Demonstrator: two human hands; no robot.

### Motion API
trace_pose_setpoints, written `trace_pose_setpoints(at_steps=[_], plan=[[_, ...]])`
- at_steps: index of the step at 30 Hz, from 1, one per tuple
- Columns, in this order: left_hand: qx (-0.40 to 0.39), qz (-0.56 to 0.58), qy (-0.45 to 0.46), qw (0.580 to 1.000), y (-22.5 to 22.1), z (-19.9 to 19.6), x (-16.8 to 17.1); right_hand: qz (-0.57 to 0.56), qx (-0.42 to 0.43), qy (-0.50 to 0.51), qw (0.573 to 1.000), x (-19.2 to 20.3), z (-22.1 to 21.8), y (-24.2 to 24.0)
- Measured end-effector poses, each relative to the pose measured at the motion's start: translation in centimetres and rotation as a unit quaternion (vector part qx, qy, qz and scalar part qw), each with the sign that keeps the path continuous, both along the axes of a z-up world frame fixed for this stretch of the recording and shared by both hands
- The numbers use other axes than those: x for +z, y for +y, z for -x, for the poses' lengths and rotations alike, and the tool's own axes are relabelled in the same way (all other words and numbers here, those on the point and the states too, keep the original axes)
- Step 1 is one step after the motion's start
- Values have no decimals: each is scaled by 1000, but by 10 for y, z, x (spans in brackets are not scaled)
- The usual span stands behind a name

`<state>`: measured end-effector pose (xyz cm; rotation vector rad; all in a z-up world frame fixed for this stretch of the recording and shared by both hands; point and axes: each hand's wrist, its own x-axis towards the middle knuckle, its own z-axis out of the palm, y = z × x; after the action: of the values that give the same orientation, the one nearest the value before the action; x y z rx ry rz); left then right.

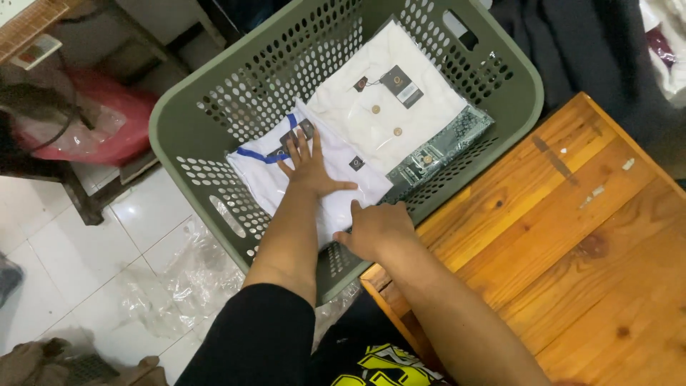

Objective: Folding shirts and placing them into plastic bags for packaging.

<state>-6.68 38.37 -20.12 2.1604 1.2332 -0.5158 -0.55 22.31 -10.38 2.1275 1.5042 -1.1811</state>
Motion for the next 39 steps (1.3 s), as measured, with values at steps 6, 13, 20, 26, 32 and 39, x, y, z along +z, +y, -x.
trace_pose_setpoints(at_steps=[6, 13, 20, 26, 32, 39], plan=[[-34, -14, 90, 995, -14, -8, -17, -4, -3, 7, 1000, -8, -1, 0], [-40, -10, 95, 995, -12, -11, -10, -8, -16, 18, 1000, 6, -2, -3], [-82, -165, -148, 972, -4, -27, -62, -31, -19, 23, 999, 10, -2, 0], [-198, -247, -134, 939, 21, -27, -146, -32, -17, 25, 999, 14, -4, -4], [-180, -227, -18, 957, 3, -18, -105, -34, -23, 30, 999, 19, -3, -4], [-153, -258, -146, 943, -2, -18, -120, -33, -21, 30, 999, 6, -1, -2]])
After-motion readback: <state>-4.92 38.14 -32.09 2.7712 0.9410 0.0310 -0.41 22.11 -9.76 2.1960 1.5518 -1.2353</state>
